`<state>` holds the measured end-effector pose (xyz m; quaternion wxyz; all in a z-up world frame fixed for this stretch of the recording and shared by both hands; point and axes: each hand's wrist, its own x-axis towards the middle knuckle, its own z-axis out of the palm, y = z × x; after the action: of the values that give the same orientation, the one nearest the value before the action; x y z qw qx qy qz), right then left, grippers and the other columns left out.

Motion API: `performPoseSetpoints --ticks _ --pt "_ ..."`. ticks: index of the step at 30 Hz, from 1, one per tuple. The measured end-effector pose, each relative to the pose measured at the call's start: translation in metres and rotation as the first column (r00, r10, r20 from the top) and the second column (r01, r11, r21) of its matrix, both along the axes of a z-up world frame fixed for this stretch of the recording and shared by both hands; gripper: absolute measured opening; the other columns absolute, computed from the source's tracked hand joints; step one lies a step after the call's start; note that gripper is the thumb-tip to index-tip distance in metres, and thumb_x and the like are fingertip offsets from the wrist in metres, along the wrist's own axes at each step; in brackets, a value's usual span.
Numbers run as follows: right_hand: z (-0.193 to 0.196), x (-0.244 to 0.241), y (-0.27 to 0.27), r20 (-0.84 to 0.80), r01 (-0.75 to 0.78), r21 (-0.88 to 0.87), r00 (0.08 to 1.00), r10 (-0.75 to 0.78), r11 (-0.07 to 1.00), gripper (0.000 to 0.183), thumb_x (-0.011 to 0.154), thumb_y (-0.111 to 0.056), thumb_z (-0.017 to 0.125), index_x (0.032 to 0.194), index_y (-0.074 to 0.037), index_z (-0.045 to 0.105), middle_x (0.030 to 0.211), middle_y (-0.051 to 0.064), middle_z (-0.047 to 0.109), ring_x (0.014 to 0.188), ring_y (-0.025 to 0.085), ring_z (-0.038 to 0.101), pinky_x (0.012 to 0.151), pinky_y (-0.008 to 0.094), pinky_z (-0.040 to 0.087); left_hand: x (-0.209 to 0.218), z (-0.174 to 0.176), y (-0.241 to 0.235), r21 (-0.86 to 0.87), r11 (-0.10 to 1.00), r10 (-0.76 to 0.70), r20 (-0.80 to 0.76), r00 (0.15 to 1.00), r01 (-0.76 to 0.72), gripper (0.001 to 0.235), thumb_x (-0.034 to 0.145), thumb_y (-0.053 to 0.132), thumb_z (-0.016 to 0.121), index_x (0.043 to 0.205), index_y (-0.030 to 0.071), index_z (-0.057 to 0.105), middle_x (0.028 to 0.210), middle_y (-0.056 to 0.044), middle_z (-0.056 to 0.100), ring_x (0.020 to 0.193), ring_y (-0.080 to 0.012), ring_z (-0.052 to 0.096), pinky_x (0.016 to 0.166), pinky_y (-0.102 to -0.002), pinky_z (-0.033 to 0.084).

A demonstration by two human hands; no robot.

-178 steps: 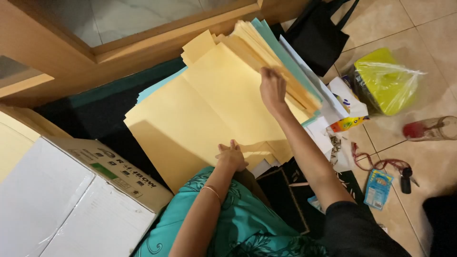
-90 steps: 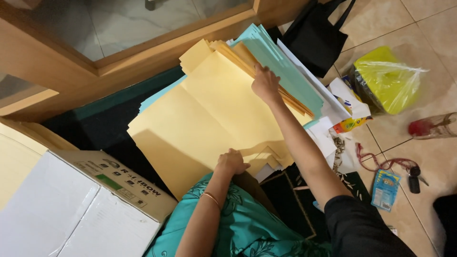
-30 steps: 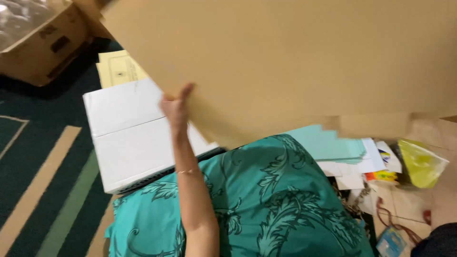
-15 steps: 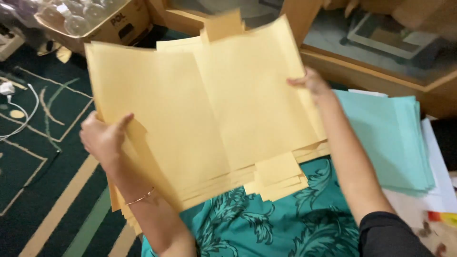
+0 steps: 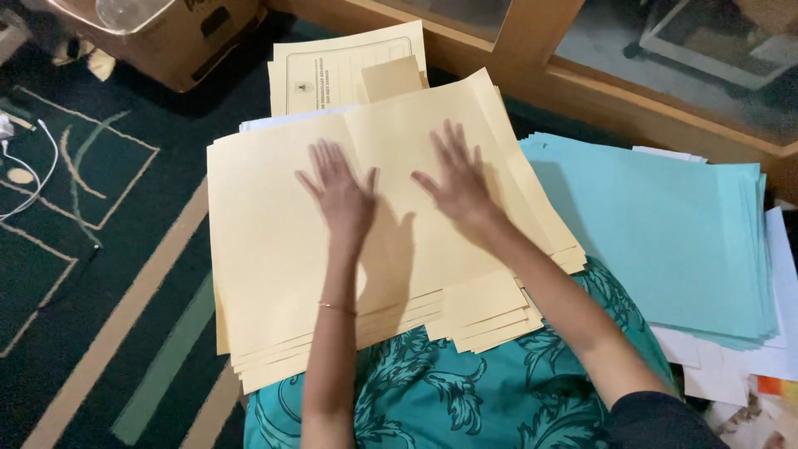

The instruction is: The person is organizing and stacking yellow folders, opening each one before placing it on a pile.

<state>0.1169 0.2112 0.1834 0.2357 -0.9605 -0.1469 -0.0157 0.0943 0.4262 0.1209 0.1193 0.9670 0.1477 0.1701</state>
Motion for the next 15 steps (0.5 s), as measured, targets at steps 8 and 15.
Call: performPoseSetpoints --ticks 8,15 --pt "-0.026 -0.017 0.018 -0.177 -0.213 -0.348 0.971 0.159 0.913 0.071 0.103 -0.051 0.037 0.165 -0.018 0.023 0.172 0.007 0.018 0.160 0.026 0.010 0.125 0.062 0.008 -0.023 -0.036 -0.051 -0.134 0.965 -0.245 -0.160 0.956 0.225 0.076 0.109 0.059 0.023 0.163 0.006 0.028 0.171 -0.015 0.021 0.160 -0.0304 0.011 0.126 -0.060 0.002" --pt "-0.019 -0.012 -0.061 -0.252 0.166 -0.205 0.943 -0.216 0.965 0.083 0.103 -0.065 0.037 0.164 -0.011 0.022 0.172 0.015 0.010 0.159 0.032 0.007 0.127 0.056 0.002 -0.064 -0.031 -0.041 -0.254 0.927 -0.347 -0.292 0.891 0.277 0.087 0.101 0.068 0.031 0.165 0.010 0.020 0.174 -0.011 0.008 0.161 -0.0271 -0.002 0.126 -0.060 -0.007"
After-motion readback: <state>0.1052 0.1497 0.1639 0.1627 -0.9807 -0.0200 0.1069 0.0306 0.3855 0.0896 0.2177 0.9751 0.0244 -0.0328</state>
